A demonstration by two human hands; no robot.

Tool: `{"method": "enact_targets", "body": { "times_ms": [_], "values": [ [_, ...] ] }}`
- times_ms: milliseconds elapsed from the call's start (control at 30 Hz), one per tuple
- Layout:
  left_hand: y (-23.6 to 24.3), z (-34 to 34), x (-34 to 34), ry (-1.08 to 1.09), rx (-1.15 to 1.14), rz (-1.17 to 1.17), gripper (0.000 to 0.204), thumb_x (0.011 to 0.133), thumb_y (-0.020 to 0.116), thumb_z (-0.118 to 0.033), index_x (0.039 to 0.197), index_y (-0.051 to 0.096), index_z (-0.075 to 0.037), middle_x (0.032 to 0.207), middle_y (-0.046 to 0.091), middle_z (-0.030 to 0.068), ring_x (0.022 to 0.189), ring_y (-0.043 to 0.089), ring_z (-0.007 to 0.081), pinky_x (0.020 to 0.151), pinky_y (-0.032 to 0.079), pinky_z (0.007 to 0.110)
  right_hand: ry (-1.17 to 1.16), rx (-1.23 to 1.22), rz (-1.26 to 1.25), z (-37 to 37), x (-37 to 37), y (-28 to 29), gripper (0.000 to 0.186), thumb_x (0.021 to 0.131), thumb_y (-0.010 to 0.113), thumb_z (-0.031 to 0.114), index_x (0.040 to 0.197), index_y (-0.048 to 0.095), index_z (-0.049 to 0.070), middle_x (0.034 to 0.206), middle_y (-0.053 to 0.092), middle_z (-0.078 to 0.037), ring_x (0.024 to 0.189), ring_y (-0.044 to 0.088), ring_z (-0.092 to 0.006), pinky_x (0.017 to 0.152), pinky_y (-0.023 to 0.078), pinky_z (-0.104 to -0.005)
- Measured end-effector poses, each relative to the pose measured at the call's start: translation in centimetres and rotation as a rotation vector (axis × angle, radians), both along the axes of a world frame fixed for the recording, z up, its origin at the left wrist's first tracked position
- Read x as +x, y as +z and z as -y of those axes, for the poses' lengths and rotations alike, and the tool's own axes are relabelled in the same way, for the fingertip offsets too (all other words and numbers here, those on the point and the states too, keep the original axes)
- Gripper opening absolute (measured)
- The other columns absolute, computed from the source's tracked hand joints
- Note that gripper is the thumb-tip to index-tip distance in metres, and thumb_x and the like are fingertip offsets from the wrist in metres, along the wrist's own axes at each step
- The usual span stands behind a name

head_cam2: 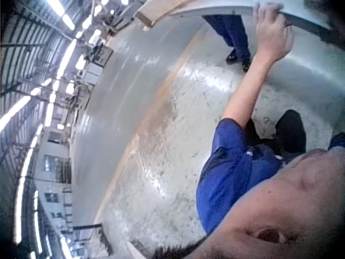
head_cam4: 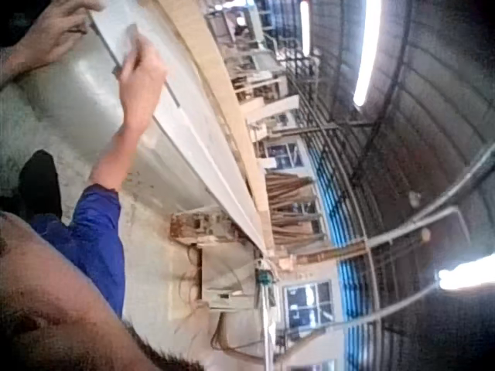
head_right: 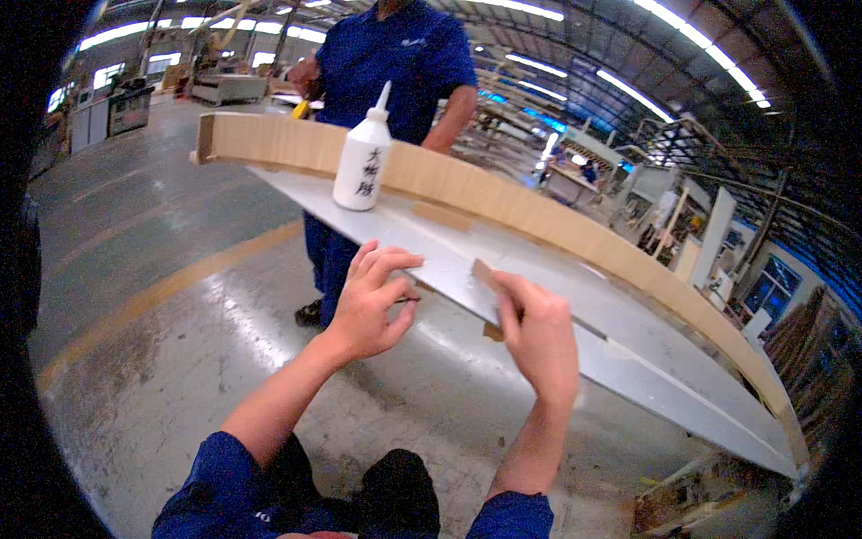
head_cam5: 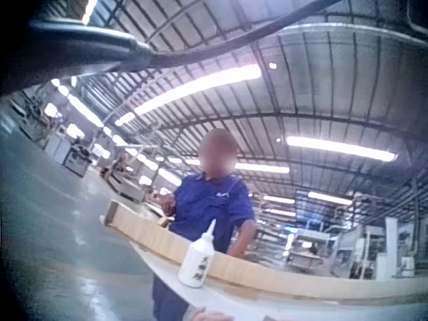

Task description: The person applies adhesive and attaches small wooden blocks to a larger curved wooden frame piece before holding a small block for inspection.

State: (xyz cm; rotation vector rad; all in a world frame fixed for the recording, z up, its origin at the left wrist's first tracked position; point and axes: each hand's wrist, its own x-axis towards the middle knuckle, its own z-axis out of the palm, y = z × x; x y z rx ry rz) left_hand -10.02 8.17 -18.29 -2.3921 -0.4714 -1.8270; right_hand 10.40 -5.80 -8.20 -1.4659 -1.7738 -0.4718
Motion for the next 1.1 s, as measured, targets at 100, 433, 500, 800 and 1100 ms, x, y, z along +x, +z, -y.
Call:
{"method": "enact_targets", "body": {
  "times_ms": [100,433,500,800,1100],
  "values": [
    [0.0,0.4,0.5,-0.026,-0.006,0.004,0.010,0.080,0.075,-0.007,0.086,0.067,-0.009,0.139,0.063,0.0071,0.136,0.054,0.0321,0.125,0.029,0.059,-0.027,-0.048,-0.004,0.5,0.2,0.5,0.026,0.095,0.070,0.003,0.120,0.075,0.002,0.103,0.076,-0.025,0.087,0.074,-0.0407,0.080,0.057,-0.0439],
    [0.7,0.6,0.9,-0.037,0.017,0.047,0.010,0.080,0.074,-0.007,0.084,0.065,-0.008,0.135,0.064,0.0091,0.133,0.056,0.0339,0.123,0.031,0.061,-0.171,-0.039,-0.069,0.3,1.4,0.5,0.024,0.093,0.073,0.011,0.113,0.075,-0.002,0.096,0.076,-0.026,0.086,0.075,-0.0425,0.081,0.058,-0.0455],
    [0.5,0.1,0.7,-0.022,0.016,0.034,0.011,0.079,0.074,-0.006,0.084,0.064,-0.007,0.135,0.064,0.0096,0.131,0.057,0.0345,0.122,0.032,0.062,-0.198,-0.069,-0.066,-0.3,1.3,0.6,0.023,0.093,0.073,0.015,0.108,0.077,-0.003,0.097,0.077,-0.025,0.085,0.075,-0.0409,0.082,0.059,-0.0443],
    [0.2,0.4,0.9,-0.023,0.016,-0.029,0.009,0.080,0.074,-0.007,0.085,0.067,-0.008,0.142,0.060,0.0100,0.137,0.052,0.0351,0.125,0.028,0.062,-0.255,-0.089,-0.014,-1.4,0.7,0.9,0.022,0.090,0.074,0.017,0.097,0.081,-0.002,0.088,0.077,-0.023,0.082,0.076,-0.0386,0.082,0.060,-0.0439],
    [0.4,0.4,-0.3,-0.104,0.016,-0.068,0.009,0.081,0.075,-0.007,0.086,0.067,-0.008,0.152,0.055,0.0124,0.148,0.047,0.0362,0.127,0.027,0.063,-0.110,-0.048,0.040,-3.9,-2.2,0.7,0.019,0.090,0.076,0.015,0.093,0.080,-0.003,0.086,0.076,-0.022,0.078,0.075,-0.0390,0.077,0.060,-0.0443]
  ]
}}
